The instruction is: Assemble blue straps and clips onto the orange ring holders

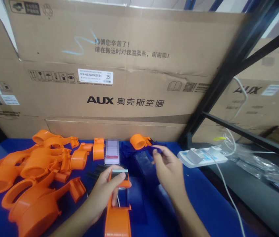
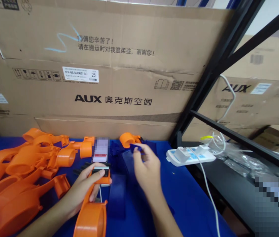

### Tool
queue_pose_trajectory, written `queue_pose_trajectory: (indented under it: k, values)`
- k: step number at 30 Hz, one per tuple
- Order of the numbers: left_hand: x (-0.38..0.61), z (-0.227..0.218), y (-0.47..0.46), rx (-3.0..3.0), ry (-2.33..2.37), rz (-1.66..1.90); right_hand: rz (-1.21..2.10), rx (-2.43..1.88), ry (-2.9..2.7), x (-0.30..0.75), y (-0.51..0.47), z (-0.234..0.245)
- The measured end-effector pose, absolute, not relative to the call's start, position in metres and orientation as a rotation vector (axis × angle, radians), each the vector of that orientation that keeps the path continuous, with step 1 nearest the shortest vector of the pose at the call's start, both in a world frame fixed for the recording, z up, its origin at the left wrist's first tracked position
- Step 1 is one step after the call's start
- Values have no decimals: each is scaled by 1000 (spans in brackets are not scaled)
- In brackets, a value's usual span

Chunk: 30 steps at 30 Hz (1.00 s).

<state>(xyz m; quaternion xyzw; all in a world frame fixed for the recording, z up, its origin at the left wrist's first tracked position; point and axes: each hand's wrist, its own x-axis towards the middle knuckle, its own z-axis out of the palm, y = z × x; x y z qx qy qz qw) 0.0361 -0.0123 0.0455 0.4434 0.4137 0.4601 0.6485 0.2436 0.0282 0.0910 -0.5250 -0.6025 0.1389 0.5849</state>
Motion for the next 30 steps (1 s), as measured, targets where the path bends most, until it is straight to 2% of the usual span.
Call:
queue_pose_trajectory:
  k: [5,11,14,19,25,30]
  values:
    - [37,46,-13,1014,955,1029,84,-1651,-1396,302,61,82]
    - [36,45,-12,1012,953,1024,312,-1748,-1712,320,82,52]
    - [36,43,-10,1025,973,1037,305,-1716,-1739,314,80,53]
    - [36,40,-8,1025,1019,1067,208,-1508,-1702,290,61,75]
    - [37,41,-3,931,1060,1150,385,-918,-2116,238,23,95]
    - [32,41,2,939,1059,1173,414,-841,-2224,213,13,88]
